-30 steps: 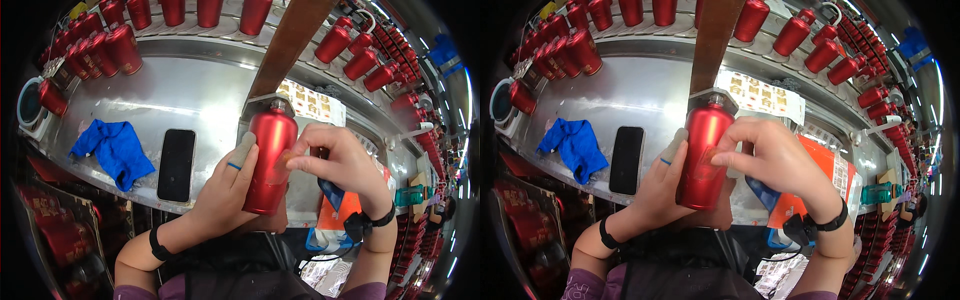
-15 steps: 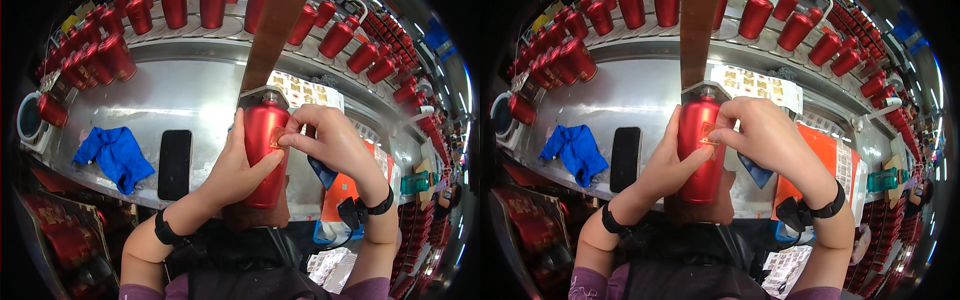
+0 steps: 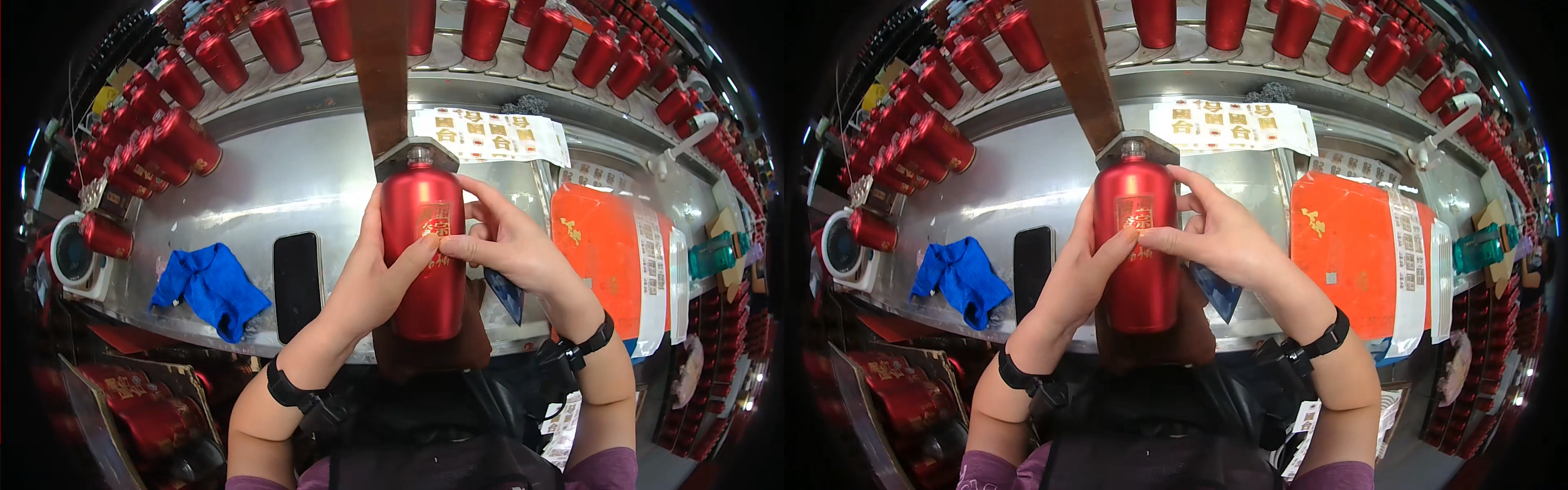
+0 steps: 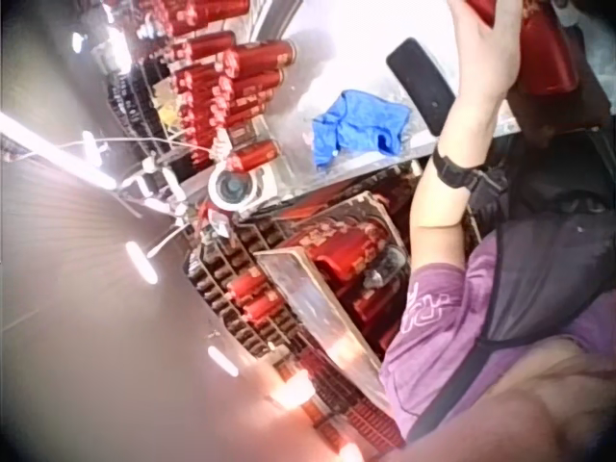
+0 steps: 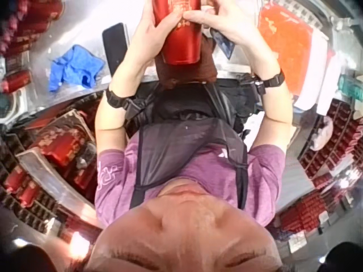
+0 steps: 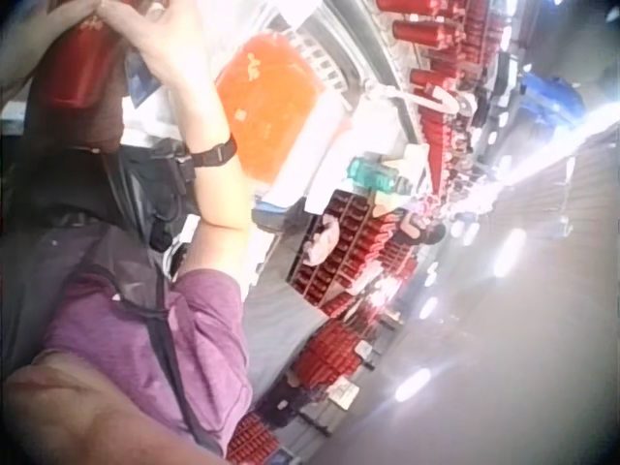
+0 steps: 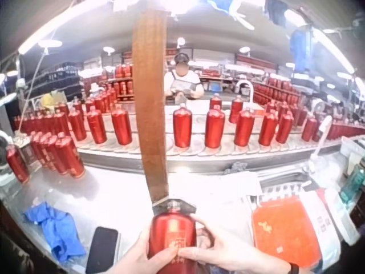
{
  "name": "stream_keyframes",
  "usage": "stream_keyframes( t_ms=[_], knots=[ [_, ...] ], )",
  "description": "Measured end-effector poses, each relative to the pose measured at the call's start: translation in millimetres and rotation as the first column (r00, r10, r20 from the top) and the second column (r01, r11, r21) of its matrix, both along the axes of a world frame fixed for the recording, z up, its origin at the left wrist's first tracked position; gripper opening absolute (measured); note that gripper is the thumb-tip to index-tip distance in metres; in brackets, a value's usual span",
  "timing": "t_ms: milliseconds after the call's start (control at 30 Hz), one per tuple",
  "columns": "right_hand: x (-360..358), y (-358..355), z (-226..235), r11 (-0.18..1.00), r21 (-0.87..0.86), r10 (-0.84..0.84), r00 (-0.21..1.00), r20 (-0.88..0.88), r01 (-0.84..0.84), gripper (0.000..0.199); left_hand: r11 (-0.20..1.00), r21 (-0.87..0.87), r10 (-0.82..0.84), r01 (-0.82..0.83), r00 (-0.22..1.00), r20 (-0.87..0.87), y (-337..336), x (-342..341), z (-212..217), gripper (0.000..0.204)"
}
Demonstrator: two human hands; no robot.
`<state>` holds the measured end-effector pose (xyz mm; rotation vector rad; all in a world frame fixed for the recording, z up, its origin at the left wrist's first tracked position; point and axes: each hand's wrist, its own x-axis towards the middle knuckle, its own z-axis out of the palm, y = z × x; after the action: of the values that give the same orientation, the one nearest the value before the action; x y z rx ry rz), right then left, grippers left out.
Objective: Applying decorative labels and smoothing them onto red metal bottles on a production line.
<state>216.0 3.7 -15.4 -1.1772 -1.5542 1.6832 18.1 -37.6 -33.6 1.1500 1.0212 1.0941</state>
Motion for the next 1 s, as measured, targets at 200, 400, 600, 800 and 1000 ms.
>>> stream_keyframes(
  t_ms=[200,400,600,800,1000],
  knots=[
    [23,4,1,0.998,-0.063,0.003,0.987,-0.159,-0.013,0.083,0.998,-0.042,-0.044,0.049,0.994,0.103,4,18,5,0.079],
    [27,11,12,0.997,-0.04,-0.077,0.99,-0.122,0.072,0.082,0.993,-0.1,-0.036,0.058,0.978,0.206,9,32,17,0.068],
    [29,7,21,0.911,0.381,-0.16,0.987,-0.028,0.158,0.041,0.987,-0.099,-0.085,0.129,0.929,0.361,11,28,19,0.059],
    [32,15,22,0.835,0.529,-0.153,0.988,-0.036,0.149,0.011,1.0,0.0,-0.005,0.005,0.988,0.157,3,42,21,0.067],
    [80,58,49,0.958,0.247,-0.145,0.989,-0.023,0.146,0.012,1.0,-0.003,-0.009,0.01,0.977,0.214,-3,28,15,0.066]
  ],
)
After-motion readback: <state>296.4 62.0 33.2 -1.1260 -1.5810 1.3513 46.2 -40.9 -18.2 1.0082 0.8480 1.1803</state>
